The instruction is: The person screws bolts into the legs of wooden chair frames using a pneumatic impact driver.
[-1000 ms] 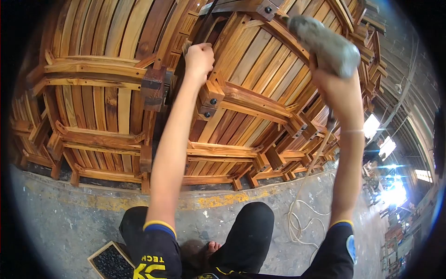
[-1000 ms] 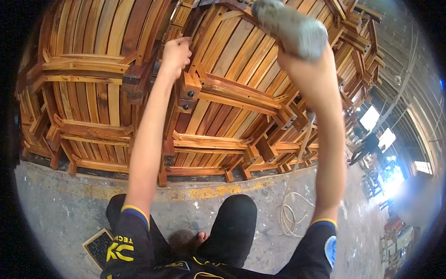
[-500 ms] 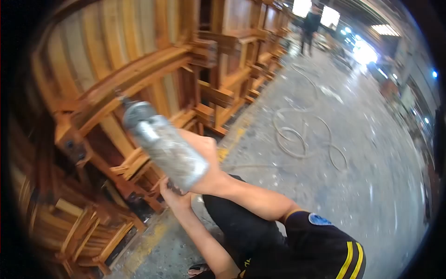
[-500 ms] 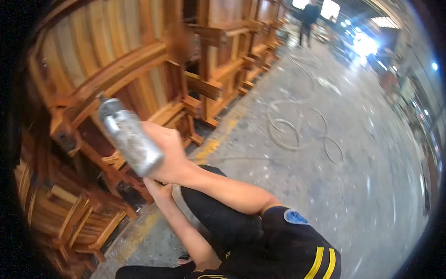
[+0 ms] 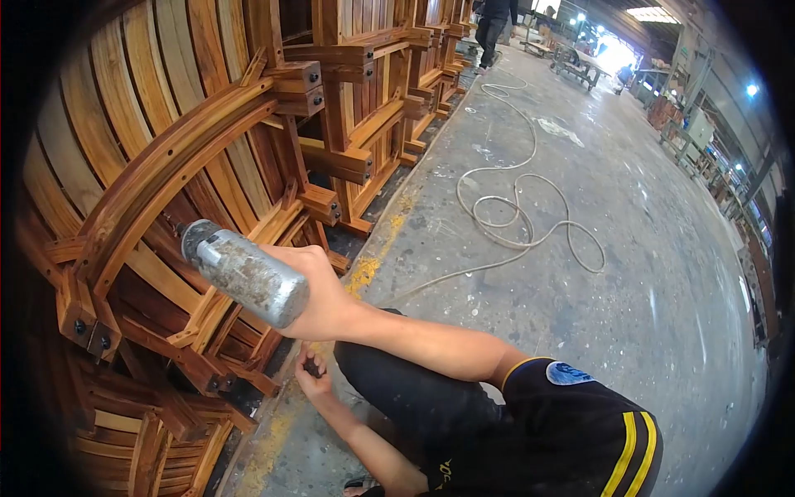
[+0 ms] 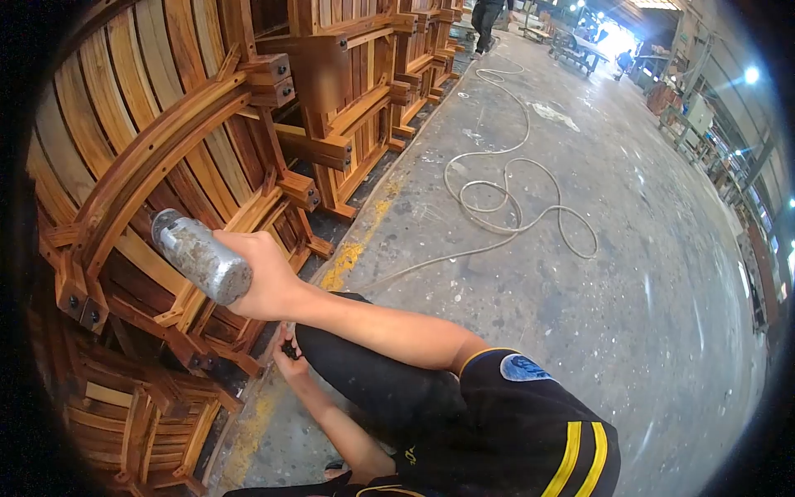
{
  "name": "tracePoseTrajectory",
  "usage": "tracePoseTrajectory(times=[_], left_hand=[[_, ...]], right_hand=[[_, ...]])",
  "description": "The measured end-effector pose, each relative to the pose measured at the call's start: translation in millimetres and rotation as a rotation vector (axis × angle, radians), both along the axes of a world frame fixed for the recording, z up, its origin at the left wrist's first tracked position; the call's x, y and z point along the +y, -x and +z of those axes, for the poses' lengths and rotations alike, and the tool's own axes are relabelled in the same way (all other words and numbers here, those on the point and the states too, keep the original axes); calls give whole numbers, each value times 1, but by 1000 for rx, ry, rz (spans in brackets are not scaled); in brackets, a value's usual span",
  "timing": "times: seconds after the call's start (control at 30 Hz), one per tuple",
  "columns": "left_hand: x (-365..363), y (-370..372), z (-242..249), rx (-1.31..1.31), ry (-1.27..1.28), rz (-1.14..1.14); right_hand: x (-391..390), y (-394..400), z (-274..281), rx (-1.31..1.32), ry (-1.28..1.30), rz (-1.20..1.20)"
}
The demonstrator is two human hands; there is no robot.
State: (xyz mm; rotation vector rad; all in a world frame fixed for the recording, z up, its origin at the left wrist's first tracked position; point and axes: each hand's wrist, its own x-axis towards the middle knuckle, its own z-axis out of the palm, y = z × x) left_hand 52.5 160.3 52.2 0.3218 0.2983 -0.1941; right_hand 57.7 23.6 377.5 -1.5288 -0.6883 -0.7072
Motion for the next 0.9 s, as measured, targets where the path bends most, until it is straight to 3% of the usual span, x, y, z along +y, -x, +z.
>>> tracePoseTrajectory(times=[0.1, 0.23, 0.33, 0.4, 0.53, 0.6, 0.7, 0.83, 0.9], left_hand=[[6, 3, -15, 50, -129, -22], [13, 0, -48, 24, 27, -50], [6, 3, -43, 74, 48, -62], [-1, 3, -36, 169, -97, -14], [-1, 5, -32, 141, -107, -84], [-1, 6, -47, 179, -192, -66], [3, 4, -82, 72, -189, -108], [4, 3, -112, 151, -125, -130], [-4, 12, -125, -27, -344, 22]], right_hand=[[-3, 4, 6, 25, -41, 6], [-10, 5, 6, 44, -40, -10], [-11, 6, 7, 79, -43, -1], [-12, 7, 7, 102, -33, 10], [-8, 6, 6, 93, -53, 38], [-7, 6, 6, 87, -44, 41], [-5, 7, 6, 58, -37, 38], [-6, 4, 4, 40, 54, 50], [-6, 5, 4, 34, 55, 48]])
